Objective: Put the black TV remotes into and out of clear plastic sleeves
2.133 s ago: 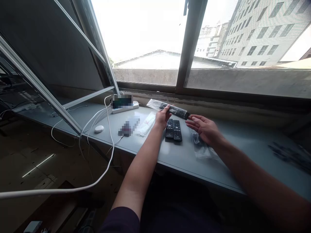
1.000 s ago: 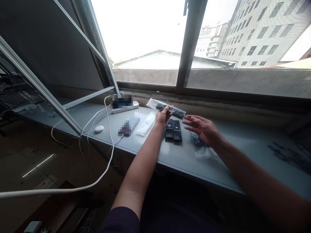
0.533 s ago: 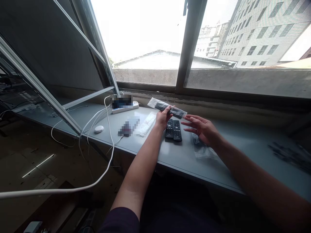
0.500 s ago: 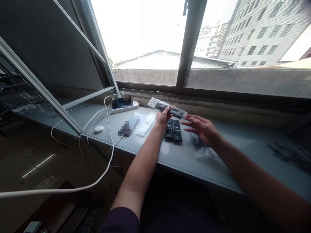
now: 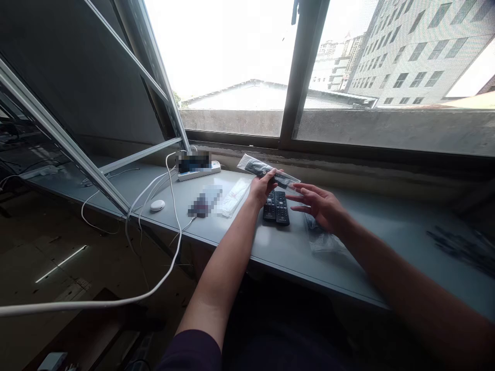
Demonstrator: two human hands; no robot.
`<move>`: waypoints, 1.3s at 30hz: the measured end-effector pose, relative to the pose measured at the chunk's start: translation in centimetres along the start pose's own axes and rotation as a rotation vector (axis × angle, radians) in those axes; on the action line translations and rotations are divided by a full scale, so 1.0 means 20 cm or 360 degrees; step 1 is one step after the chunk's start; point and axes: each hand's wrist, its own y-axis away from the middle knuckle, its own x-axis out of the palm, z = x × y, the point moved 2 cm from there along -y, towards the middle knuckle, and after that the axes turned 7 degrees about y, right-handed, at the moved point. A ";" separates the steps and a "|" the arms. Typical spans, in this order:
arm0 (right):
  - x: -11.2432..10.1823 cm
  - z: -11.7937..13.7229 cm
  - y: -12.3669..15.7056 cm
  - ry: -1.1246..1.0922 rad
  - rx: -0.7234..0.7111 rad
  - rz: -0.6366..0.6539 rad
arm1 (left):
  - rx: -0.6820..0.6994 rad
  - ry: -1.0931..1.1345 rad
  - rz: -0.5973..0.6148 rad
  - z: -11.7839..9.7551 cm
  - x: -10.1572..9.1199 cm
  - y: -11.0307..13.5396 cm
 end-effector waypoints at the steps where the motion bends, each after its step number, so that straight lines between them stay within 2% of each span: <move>1: 0.00 0.00 0.00 0.0004 -0.0003 0.0014 | -0.0013 -0.0010 -0.0005 0.00 0.00 0.00; 21: 0.02 -0.01 0.01 -0.0031 -0.0033 0.0276 | -0.0063 -0.0165 0.0113 -0.01 0.05 0.06; 30: 0.02 -0.04 0.01 -0.0034 -0.0042 0.0359 | -0.0122 -0.0285 0.0322 0.04 0.05 0.06; 35: 0.01 -0.04 0.01 -0.0020 -0.0041 0.0368 | -0.0112 -0.0282 0.0337 0.03 0.05 0.08; 39: 0.01 -0.03 0.01 -0.0034 -0.0035 0.0348 | -0.0113 -0.0279 0.0270 0.02 0.06 0.08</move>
